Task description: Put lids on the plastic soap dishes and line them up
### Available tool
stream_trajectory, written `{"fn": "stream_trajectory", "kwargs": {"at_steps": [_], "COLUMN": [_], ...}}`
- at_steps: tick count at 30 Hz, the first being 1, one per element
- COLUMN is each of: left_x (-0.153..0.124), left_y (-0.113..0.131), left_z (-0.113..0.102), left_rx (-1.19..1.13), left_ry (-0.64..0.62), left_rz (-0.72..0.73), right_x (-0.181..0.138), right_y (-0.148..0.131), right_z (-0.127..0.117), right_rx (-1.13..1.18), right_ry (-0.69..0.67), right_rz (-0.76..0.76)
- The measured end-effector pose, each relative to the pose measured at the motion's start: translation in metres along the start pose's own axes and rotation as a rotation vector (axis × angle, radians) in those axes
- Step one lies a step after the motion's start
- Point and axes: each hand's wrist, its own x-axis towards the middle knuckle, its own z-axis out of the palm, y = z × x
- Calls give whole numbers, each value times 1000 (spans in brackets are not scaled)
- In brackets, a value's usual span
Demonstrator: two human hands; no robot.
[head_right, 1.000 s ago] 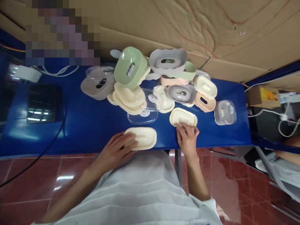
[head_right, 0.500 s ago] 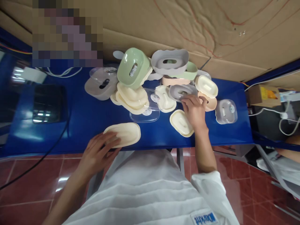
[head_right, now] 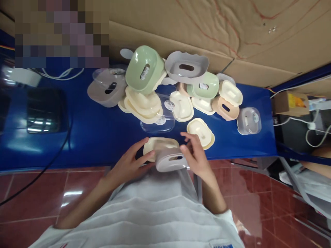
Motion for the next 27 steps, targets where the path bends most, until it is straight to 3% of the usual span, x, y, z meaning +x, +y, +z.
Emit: {"fn": "stream_trajectory", "kwargs": {"at_steps": [2,6,10,13,18,27], "left_x": [2,3,5,9,13,9], "left_y": [-1,0,0,-2,-6,-15], "left_z": [1,-4,-6,-8,-16,-27], "left_rx": [3,13,-13,-65,-77,-21], "left_ry": [-10,-80,-86,-80,-140,-242], "left_rz": [26,30,-35,-79,-117,-78], "right_x": [7,23,31,29,14,-6], "right_y": [0,-7,-14,-9,15,33], "right_z": [12,33,38,28,18,41], "right_rx": [-54,-153,-188,-295,-549,-708], "right_ry": [4,137,174,98,-187,-166], "right_rz": [-23,-93,-204,-364,-652,-699]}}
